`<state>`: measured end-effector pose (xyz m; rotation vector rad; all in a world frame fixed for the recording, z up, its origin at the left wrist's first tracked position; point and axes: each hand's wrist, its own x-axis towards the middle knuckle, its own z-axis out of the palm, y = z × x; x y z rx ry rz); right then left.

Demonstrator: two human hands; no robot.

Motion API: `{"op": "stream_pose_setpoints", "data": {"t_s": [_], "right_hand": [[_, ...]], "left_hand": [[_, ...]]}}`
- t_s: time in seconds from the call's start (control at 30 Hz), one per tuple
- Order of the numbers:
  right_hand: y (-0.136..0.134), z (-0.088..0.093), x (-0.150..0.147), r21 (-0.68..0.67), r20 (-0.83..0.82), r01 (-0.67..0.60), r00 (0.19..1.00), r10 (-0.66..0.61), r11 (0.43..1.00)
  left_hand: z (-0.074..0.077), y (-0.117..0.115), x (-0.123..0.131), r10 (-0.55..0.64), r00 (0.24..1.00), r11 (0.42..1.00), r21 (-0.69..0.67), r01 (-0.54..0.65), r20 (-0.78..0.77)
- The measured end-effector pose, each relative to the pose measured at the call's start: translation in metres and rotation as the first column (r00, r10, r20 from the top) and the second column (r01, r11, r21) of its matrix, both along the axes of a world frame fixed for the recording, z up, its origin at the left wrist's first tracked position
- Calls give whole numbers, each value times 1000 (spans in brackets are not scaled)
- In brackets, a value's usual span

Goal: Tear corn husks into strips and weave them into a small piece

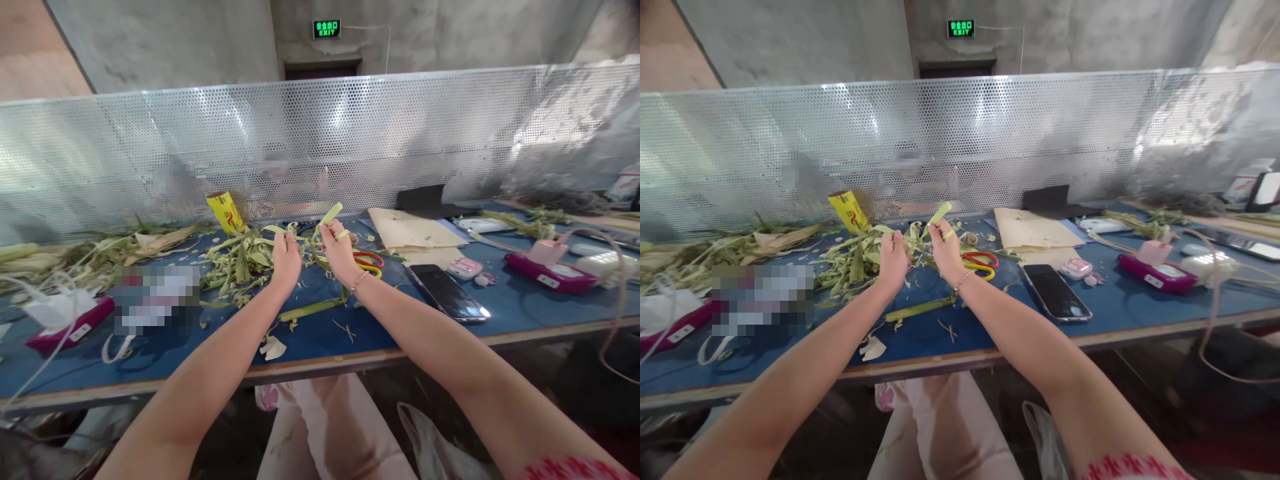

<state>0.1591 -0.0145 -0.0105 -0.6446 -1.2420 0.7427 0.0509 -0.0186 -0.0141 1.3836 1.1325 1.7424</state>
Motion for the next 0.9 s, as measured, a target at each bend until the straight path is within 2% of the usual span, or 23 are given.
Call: {"op": "stream_pose_setpoints", "data": {"t_s": [0.3,0.57,0.73,0.83,0.9], "right_hand": [[5,-2,0,-37,-36,-13,999,12,999],[5,-5,-2,-34,-105,80,991,-83,996],[9,-7,2,-55,-75,73,994,-77,996],[10,-5,6,-48,-97,116,988,-120,992],[10,-5,9,-57,-87,89,992,-94,994]], "left_hand": [[0,0,0,31,999,999,26,-31,-12],[3,-7,5,80,996,996,-40,-79,34],[3,-3,2,-32,999,999,-4,32,-2],[6,-2,6,-200,976,978,-49,205,89],[8,-4,9,-295,945,948,-79,308,145]]}}
